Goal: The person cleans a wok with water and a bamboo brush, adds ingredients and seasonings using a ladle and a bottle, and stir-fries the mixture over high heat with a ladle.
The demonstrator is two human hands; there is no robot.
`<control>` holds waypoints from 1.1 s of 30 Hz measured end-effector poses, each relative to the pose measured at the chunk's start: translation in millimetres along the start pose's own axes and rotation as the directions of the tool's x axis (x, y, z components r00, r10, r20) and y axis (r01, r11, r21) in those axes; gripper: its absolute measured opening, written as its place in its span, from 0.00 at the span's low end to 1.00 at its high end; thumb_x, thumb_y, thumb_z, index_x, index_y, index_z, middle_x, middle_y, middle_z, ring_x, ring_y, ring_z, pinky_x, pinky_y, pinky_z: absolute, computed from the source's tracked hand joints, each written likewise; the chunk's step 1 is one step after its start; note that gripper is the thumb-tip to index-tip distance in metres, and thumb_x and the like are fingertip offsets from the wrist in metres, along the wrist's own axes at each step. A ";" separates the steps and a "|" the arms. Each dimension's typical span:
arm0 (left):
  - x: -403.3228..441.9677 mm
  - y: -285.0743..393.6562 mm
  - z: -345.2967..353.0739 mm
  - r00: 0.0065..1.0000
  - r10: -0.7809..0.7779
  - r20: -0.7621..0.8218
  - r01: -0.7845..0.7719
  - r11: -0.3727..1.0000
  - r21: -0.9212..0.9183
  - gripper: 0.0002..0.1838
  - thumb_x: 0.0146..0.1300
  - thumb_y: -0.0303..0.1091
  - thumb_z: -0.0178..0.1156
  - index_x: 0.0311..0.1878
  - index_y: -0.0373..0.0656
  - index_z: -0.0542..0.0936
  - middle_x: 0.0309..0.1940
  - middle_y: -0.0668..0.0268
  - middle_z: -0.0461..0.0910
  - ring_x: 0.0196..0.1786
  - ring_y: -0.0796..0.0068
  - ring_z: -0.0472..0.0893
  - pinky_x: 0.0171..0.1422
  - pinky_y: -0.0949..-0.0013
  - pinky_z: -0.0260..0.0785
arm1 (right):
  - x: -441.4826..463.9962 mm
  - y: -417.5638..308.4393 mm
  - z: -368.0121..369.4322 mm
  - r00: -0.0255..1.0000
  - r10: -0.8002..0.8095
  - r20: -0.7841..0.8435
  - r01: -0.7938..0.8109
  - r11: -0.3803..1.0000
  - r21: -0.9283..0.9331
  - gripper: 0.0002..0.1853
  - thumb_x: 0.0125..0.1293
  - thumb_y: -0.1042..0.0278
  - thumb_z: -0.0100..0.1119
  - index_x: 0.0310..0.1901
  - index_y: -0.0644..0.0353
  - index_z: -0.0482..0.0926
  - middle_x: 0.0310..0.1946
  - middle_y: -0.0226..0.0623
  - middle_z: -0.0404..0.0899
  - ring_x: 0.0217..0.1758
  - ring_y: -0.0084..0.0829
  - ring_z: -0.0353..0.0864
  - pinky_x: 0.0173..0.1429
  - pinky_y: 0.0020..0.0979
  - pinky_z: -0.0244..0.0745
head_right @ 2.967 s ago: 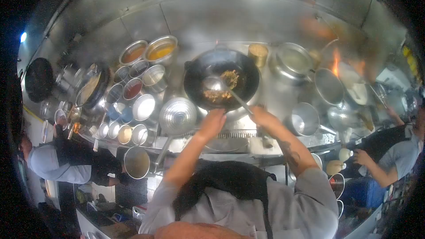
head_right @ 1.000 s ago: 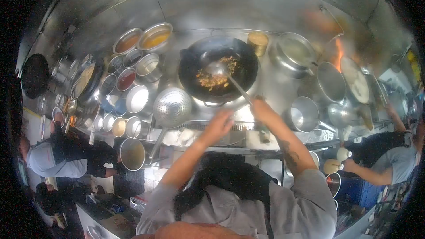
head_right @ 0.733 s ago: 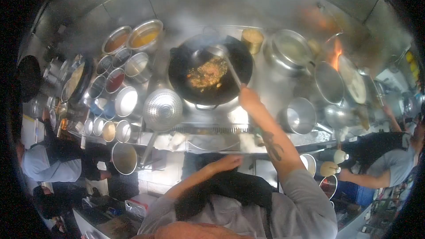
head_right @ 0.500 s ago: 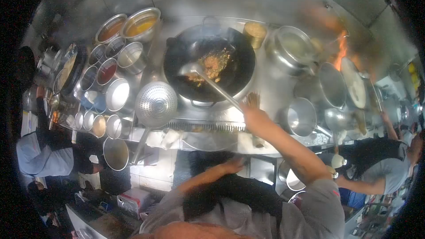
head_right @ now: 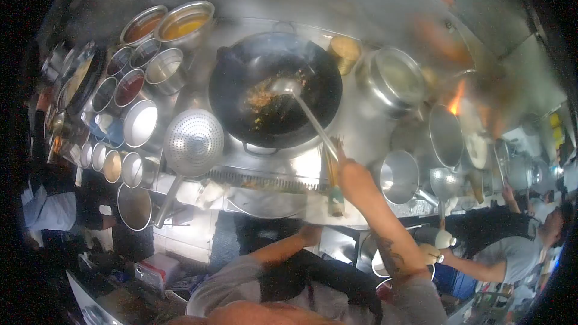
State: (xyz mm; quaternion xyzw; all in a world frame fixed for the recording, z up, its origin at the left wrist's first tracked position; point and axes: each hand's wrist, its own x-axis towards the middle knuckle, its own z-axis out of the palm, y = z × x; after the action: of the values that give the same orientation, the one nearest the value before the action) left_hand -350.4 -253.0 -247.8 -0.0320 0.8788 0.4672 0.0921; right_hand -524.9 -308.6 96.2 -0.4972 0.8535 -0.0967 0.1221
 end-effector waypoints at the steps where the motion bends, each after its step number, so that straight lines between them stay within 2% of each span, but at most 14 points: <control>1: -2.7 0.9 1.5 0.995 0.031 -0.094 -0.021 0.995 0.101 0.28 0.55 0.29 0.48 0.60 0.27 0.66 0.60 0.40 0.67 0.65 0.43 0.65 0.72 0.51 0.55 | 13.4 0.1 4.2 0.998 -0.021 -0.051 0.022 1.000 0.005 0.27 0.61 0.75 0.54 0.61 0.75 0.64 0.33 0.61 0.78 0.37 0.58 0.79 0.43 0.47 0.74; 3: -10.6 4.2 12.7 0.959 0.117 -0.260 -0.037 0.955 0.295 0.21 0.59 0.29 0.47 0.56 0.32 0.71 0.51 0.46 0.77 0.57 0.48 0.75 0.65 0.51 0.65 | 28.9 -3.4 23.4 0.993 0.031 -0.110 -0.030 0.999 0.012 0.27 0.61 0.75 0.53 0.61 0.76 0.64 0.32 0.61 0.78 0.36 0.58 0.79 0.42 0.47 0.74; 11: 34.1 -17.1 59.5 0.940 -0.292 0.174 0.234 0.928 0.291 0.26 0.62 0.33 0.43 0.62 0.30 0.68 0.65 0.45 0.65 0.68 0.46 0.64 0.73 0.50 0.55 | 7.3 -45.0 -9.0 0.997 0.021 0.074 -0.036 0.979 0.201 0.24 0.63 0.75 0.52 0.61 0.67 0.66 0.33 0.64 0.77 0.39 0.59 0.78 0.44 0.47 0.72; 18: -40.7 56.3 -94.3 0.985 -0.114 0.131 0.105 0.992 0.069 0.25 0.58 0.33 0.51 0.59 0.33 0.70 0.57 0.45 0.72 0.64 0.48 0.70 0.69 0.54 0.60 | 31.2 -26.3 4.3 0.999 0.032 0.002 -0.032 0.990 0.136 0.24 0.62 0.74 0.54 0.61 0.70 0.66 0.31 0.63 0.78 0.36 0.61 0.79 0.41 0.46 0.74; 20: -61.0 17.8 -65.1 0.997 -0.023 -0.071 0.017 0.997 -0.079 0.23 0.56 0.33 0.54 0.55 0.34 0.74 0.51 0.46 0.77 0.61 0.49 0.72 0.64 0.55 0.65 | 35.3 -21.0 18.0 0.995 0.065 -0.080 -0.061 0.997 0.055 0.24 0.62 0.74 0.53 0.60 0.73 0.66 0.31 0.64 0.78 0.36 0.61 0.79 0.41 0.47 0.74; 21: -43.6 -75.8 22.0 0.959 0.167 -0.229 -0.204 0.968 -0.148 0.26 0.55 0.39 0.59 0.55 0.34 0.73 0.52 0.44 0.75 0.60 0.44 0.72 0.61 0.53 0.67 | 34.8 -20.9 15.8 0.997 0.048 -0.067 -0.043 0.996 0.077 0.24 0.62 0.74 0.53 0.60 0.75 0.66 0.31 0.64 0.78 0.36 0.61 0.79 0.41 0.48 0.74; 22: -65.8 -78.3 -6.9 0.979 -0.200 -0.039 0.174 0.920 -0.351 0.26 0.56 0.42 0.61 0.54 0.34 0.73 0.50 0.45 0.76 0.56 0.45 0.74 0.58 0.52 0.69 | 33.6 -21.5 12.8 0.998 0.032 -0.055 -0.027 0.995 0.101 0.24 0.62 0.73 0.53 0.59 0.76 0.66 0.30 0.64 0.77 0.36 0.60 0.79 0.41 0.48 0.74; 23: -96.7 -81.3 -44.7 0.840 -0.503 0.205 0.536 0.710 -0.457 0.26 0.56 0.44 0.63 0.52 0.35 0.74 0.48 0.46 0.78 0.52 0.46 0.77 0.54 0.50 0.71 | 31.7 -22.1 10.1 0.999 0.017 -0.043 -0.011 0.992 0.126 0.24 0.62 0.73 0.53 0.59 0.77 0.66 0.30 0.64 0.77 0.36 0.60 0.79 0.41 0.48 0.74; 24: -131.1 -93.3 -64.9 0.766 -0.631 0.126 0.471 0.417 -0.778 0.21 0.52 0.49 0.62 0.32 0.36 0.79 0.24 0.60 0.79 0.23 0.67 0.77 0.24 0.62 0.69 | 26.4 -21.4 8.7 1.000 0.005 -0.021 -0.003 0.992 0.126 0.24 0.62 0.73 0.53 0.59 0.76 0.65 0.31 0.64 0.77 0.36 0.60 0.79 0.41 0.48 0.74; 26: -165.6 -131.5 -94.4 0.474 -0.861 0.181 0.442 0.055 -0.895 0.19 0.53 0.46 0.63 0.28 0.37 0.77 0.18 0.64 0.74 0.14 0.72 0.69 0.13 0.63 0.60 | 15.2 -19.9 9.6 1.000 -0.021 0.016 0.019 0.992 0.127 0.25 0.62 0.72 0.54 0.59 0.74 0.65 0.31 0.64 0.77 0.37 0.60 0.79 0.41 0.49 0.74; 28: -173.2 -150.4 -120.5 0.133 -0.991 -0.034 0.189 0.059 -0.980 0.38 0.51 0.37 0.66 0.64 0.32 0.64 0.26 0.59 0.75 0.17 0.72 0.69 0.15 0.67 0.60 | 6.5 -16.7 13.4 0.993 -0.114 0.019 0.109 0.978 0.175 0.24 0.62 0.72 0.54 0.59 0.72 0.66 0.32 0.64 0.78 0.38 0.60 0.79 0.42 0.49 0.73; 29: -182.2 -143.1 -136.7 0.126 -0.988 -0.092 0.217 0.118 -0.969 0.51 0.50 0.37 0.67 0.73 0.34 0.48 0.36 0.52 0.79 0.26 0.64 0.78 0.26 0.62 0.70 | 2.1 -16.0 17.5 0.987 -0.156 0.021 0.149 0.968 0.201 0.24 0.62 0.72 0.54 0.59 0.71 0.66 0.32 0.63 0.78 0.38 0.59 0.79 0.42 0.49 0.73; 31: -188.1 -162.8 -139.4 0.181 -0.871 -0.457 0.353 0.492 -0.796 0.50 0.50 0.35 0.67 0.73 0.35 0.49 0.41 0.50 0.80 0.35 0.58 0.80 0.38 0.60 0.73 | 7.2 -16.7 23.1 0.996 -0.062 0.058 0.053 0.988 0.142 0.22 0.62 0.71 0.55 0.57 0.68 0.67 0.32 0.63 0.78 0.39 0.59 0.79 0.43 0.50 0.74; 33: -199.1 -126.5 -167.6 0.257 -0.829 -0.497 0.428 0.559 -0.710 0.39 0.50 0.38 0.66 0.66 0.35 0.65 0.47 0.45 0.80 0.50 0.49 0.80 0.59 0.59 0.69 | 18.9 -21.2 28.9 0.999 0.028 0.031 -0.030 0.995 0.091 0.21 0.62 0.70 0.55 0.57 0.66 0.68 0.32 0.62 0.78 0.39 0.60 0.79 0.44 0.50 0.74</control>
State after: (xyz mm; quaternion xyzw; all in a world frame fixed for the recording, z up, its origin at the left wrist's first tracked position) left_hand -159.3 -468.5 -221.2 -0.6173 0.5920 0.4994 -0.1382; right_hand -507.5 -336.7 72.7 -0.4800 0.8534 -0.1266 0.1587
